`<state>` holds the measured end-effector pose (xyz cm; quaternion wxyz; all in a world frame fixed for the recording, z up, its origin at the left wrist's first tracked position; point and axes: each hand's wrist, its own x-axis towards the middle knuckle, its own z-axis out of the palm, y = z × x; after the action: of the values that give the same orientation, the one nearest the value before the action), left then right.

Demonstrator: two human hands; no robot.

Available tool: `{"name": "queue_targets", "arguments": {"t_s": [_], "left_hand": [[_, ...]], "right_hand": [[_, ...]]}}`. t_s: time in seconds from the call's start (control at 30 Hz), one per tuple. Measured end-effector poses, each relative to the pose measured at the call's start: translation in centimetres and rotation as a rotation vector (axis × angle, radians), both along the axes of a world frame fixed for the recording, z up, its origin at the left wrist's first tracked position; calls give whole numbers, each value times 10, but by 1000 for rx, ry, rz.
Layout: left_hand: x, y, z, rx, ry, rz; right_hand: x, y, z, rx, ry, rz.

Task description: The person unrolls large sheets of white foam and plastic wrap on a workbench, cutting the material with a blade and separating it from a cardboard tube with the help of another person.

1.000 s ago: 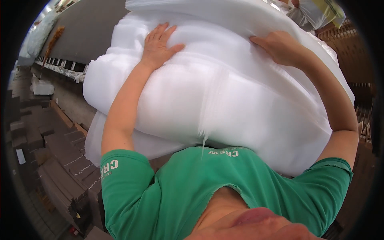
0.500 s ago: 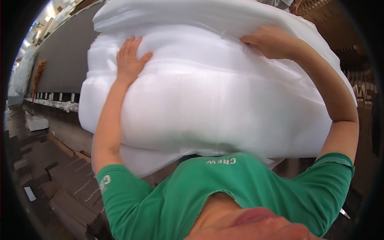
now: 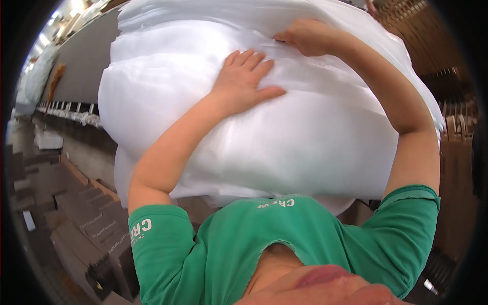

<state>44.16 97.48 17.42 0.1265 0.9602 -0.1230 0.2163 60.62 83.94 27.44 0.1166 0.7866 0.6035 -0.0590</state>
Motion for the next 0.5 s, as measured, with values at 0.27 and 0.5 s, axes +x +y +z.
{"name": "queue_targets", "arguments": {"t_s": [0.27,0.5], "left_hand": [[-32,-18,-2,24,191,217],[-20,-48,30,94,284,304]], "right_hand": [[6,-162,15,-1,0,175],[24,-224,22,-67,55,67]]}}
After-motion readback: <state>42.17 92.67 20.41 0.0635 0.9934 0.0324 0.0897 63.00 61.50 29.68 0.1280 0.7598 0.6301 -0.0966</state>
